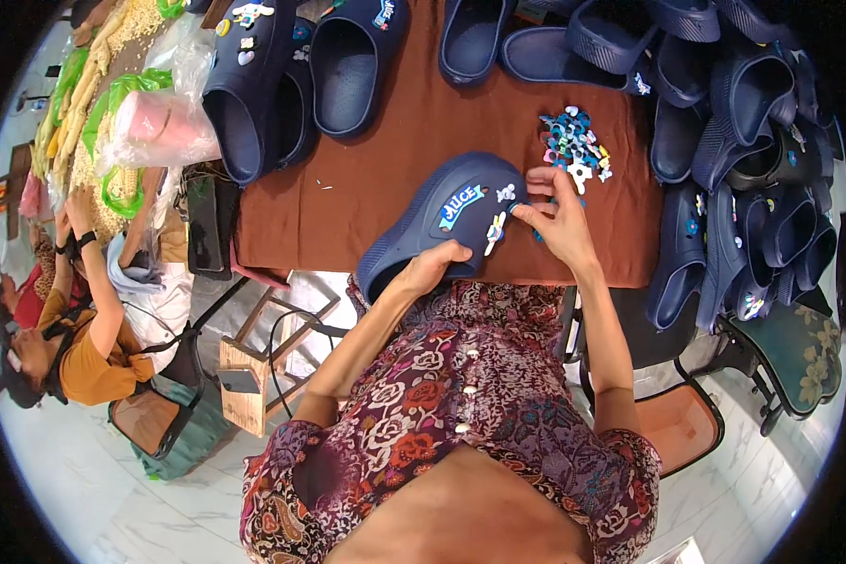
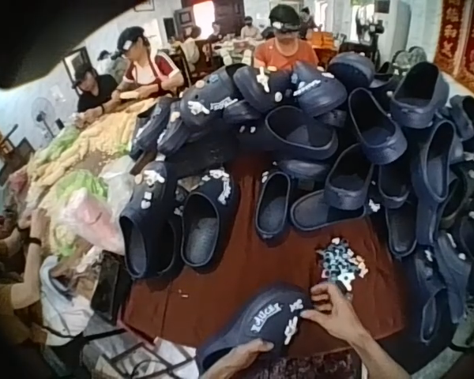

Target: Attaching decorative charms and accessories to blue clog-style shoes at a work table.

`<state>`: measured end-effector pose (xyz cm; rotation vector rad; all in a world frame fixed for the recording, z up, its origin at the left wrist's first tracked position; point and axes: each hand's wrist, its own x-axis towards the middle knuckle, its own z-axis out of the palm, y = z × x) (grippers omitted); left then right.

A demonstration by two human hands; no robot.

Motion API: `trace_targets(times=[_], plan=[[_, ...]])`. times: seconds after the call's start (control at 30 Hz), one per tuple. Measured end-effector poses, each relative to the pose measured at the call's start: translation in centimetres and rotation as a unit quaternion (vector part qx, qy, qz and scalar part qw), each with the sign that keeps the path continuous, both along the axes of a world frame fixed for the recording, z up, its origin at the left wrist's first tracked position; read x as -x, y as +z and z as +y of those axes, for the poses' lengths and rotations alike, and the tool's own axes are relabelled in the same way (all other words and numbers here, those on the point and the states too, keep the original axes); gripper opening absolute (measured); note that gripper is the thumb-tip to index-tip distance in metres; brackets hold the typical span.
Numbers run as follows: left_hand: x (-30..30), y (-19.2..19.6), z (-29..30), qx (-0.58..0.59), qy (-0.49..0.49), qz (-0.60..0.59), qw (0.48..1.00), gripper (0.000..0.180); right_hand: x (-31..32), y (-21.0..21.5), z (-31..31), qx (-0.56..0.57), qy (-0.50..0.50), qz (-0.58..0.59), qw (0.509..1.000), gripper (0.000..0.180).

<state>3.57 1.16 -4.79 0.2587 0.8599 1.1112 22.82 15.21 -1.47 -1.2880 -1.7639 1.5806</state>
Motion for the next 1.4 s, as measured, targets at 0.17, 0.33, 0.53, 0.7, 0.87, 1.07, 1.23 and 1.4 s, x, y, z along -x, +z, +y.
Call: trace_targets(times=[0.17,0.33,0.53,0.7,0.87,1.07,1.23,1.4], plan=[[0.3,-0.7,-0.3,0.015,-0.009,0.001,1.000,0.049,0.2,0.2,1.4,0.013,0.100,0.018,0.995,0.056],[0.4,-0.9,-0.4,0.033,-0.008,0.018,0.999,0.044,0.7,0.8,1.8,0.045,0.134,0.019,0.990,0.057],[0.3,-0.1,-1.0,0.047,-0.043,0.169,0.983,0.025,1.2,1.0,1.6,-0.003,0.166,-0.032,0.986,0.059],[0.7,-1.1,-0.6,0.011,-0.017,0.103,0.994,0.028,1.8,-0.7,0.4,-0.013,0.111,-0.005,0.994,0.057],[1.1,1.0,0.7,0.025,0.067,-0.017,0.997,0.052,2.3,-2.3,0.2,0.026,0.062,0.075,0.995,0.053],[1.7,2.4,0.7,-0.017,0.142,-0.151,0.978,0.054,1.4,-2.5,-0.5,0.051,0.064,0.075,0.994,0.053],[1.8,3.4,0.4,0.005,0.118,-0.150,0.982,0.054,1.5,-1.0,-0.8,0.035,0.069,0.049,0.996,0.052],[2.2,0.7,-1.1,0.025,0.064,-0.117,0.991,0.054,1.3,-0.3,-0.3,0.020,0.087,0.053,0.995,0.053]])
